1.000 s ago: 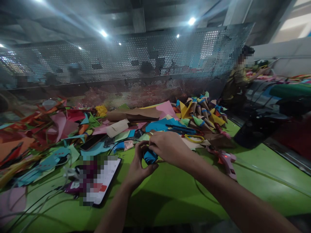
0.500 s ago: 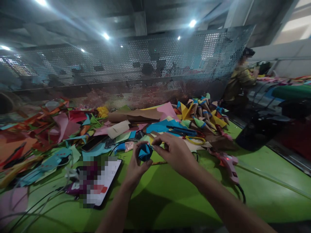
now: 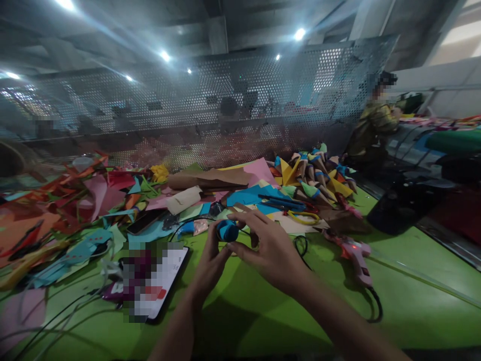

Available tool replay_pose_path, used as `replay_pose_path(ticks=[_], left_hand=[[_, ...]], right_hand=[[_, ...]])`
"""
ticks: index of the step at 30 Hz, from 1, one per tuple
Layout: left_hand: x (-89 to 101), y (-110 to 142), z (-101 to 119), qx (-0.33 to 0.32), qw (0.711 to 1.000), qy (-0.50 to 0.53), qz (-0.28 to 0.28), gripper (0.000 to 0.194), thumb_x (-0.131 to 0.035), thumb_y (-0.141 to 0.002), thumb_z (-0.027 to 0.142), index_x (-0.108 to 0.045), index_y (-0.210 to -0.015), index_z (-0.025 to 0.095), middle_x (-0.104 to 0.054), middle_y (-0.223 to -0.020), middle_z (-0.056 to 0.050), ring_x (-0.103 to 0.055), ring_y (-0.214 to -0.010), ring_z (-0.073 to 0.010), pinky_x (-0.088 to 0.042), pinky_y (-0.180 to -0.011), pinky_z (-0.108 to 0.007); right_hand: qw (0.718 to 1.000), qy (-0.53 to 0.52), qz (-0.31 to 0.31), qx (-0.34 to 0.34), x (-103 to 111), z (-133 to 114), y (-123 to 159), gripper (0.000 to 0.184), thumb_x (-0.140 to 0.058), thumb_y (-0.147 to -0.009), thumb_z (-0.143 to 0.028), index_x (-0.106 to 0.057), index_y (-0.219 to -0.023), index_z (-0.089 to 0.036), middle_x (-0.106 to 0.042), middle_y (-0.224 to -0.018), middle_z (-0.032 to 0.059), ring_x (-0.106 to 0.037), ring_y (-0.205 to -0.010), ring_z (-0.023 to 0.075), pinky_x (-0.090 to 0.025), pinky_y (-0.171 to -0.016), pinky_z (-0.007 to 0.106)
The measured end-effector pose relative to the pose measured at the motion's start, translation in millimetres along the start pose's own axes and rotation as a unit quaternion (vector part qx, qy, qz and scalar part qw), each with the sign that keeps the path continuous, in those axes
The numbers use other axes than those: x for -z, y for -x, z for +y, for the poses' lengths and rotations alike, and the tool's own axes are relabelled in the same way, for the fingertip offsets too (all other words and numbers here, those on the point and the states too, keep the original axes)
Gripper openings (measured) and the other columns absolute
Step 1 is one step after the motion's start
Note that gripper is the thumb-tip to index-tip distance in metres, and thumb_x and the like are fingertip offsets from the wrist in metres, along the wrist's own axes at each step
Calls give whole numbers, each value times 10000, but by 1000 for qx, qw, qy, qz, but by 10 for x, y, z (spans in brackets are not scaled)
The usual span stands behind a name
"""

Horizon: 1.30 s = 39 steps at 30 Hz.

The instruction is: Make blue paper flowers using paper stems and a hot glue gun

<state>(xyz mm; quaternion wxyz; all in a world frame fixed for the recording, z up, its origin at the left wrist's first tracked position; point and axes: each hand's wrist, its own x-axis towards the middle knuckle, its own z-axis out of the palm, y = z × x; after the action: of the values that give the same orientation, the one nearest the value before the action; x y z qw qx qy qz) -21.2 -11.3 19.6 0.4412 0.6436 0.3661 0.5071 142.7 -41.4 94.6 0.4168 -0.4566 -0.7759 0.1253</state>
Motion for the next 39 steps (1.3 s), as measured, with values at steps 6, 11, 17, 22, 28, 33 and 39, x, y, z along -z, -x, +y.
replay_pose_path(ticks=[6,11,17,22,28,33,39], left_hand=[[-20,-31,-78,-86,988,-128,3,334,-611,-877,227,-487,-1187,235,-595,-1098,-55,-564,-947,-197,-448,-851,-333],[-25,-20,-86,-93,985,-147,0,345,-600,-889,258,-444,-1194,218,-586,-1093,-65,-571,-951,-196,-462,-853,-341],[-6,22,3,-46,988,-139,-46,495,-624,-870,294,-416,-1313,223,-518,-1322,-124,-497,-1236,-279,-396,-1043,-452],[5,38,43,-37,991,-119,-50,487,-611,-884,380,-442,-1315,229,-531,-1319,-120,-494,-1259,-288,-378,-1073,-473],[6,53,54,-23,992,-121,-38,442,-595,-895,392,-461,-1287,239,-538,-1328,-101,-500,-1261,-279,-386,-1072,-449],[5,58,-4,-33,993,-107,-36,453,-585,-902,425,-461,-1298,246,-533,-1338,-98,-508,-1251,-271,-389,-1070,-428],[13,55,-70,-40,994,-95,-30,435,-515,-931,478,-492,-1291,235,-549,-1299,-99,-500,-1254,-271,-368,-1086,-435]], right_hand=[[999,0,29,32,-51,56,17,232,-702,-855,-192,-670,-1080,-239,-704,-1032,48,-650,-908,184,-517,-733,266],[997,22,56,48,-83,64,37,154,-700,-860,-202,-663,-1009,-220,-709,-986,57,-655,-940,204,-518,-768,283],[992,39,107,45,-138,85,60,92,-671,-877,-217,-642,-964,-217,-706,-918,54,-663,-858,198,-527,-747,297],[993,41,110,32,-182,82,81,69,-663,-877,-207,-640,-942,-212,-688,-876,47,-640,-749,175,-509,-656,278],[990,59,111,61,-229,58,103,31,-633,-894,-217,-638,-921,-203,-693,-873,55,-655,-785,189,-515,-687,294],[992,71,90,60,-208,20,120,88,-664,-884,-242,-657,-961,-199,-702,-903,60,-654,-822,207,-518,-733,322],[992,86,66,68,-206,-17,139,107,-632,-906,-232,-666,-1004,-205,-711,-940,67,-649,-852,206,-511,-746,322]])
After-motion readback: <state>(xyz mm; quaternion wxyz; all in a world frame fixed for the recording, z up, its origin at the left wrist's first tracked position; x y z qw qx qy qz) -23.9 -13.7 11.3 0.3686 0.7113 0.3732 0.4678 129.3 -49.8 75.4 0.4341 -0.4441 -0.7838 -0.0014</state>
